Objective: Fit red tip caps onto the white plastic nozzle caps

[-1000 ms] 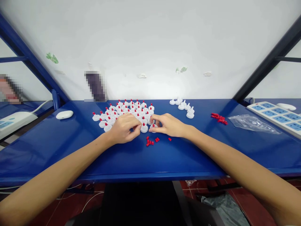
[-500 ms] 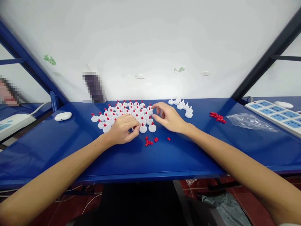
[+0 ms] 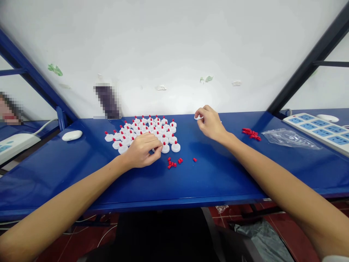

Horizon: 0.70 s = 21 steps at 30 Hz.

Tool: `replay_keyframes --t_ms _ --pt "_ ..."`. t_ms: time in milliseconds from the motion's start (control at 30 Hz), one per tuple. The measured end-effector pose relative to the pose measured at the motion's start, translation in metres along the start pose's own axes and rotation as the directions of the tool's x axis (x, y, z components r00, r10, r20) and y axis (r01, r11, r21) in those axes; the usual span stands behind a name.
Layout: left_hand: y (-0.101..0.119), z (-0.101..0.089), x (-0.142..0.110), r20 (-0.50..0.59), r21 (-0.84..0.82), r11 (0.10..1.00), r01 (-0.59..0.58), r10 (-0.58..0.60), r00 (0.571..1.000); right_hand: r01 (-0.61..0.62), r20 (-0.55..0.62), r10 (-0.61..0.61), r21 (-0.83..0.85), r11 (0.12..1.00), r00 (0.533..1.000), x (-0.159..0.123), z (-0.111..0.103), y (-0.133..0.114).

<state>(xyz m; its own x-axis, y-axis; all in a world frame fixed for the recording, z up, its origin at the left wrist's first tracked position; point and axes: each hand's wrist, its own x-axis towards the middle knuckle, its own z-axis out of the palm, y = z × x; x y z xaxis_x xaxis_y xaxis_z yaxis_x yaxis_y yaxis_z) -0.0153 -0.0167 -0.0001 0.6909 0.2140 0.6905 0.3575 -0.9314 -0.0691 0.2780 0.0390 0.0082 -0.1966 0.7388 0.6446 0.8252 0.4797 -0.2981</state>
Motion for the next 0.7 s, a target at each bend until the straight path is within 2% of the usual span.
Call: replay_keyframes --t_ms 300,467,700 --pt "0.002 0.001 0.001 0.015 0.002 0.999 -0.035 0.035 0.999 -0.029 0.020 0.032 -0.164 0.986 0.999 0.006 -0.005 0.038" --pt "0.003 0.002 0.001 0.033 -0.003 0.999 -0.034 0.034 0.999 -0.070 0.029 0.078 -0.209 0.975 0.997 0.009 -0.008 0.042" --pt "0.003 0.002 0.001 0.043 -0.005 0.999 -0.032 0.032 0.999 -0.046 0.082 0.074 -0.302 0.952 0.994 0.007 -0.009 0.043"
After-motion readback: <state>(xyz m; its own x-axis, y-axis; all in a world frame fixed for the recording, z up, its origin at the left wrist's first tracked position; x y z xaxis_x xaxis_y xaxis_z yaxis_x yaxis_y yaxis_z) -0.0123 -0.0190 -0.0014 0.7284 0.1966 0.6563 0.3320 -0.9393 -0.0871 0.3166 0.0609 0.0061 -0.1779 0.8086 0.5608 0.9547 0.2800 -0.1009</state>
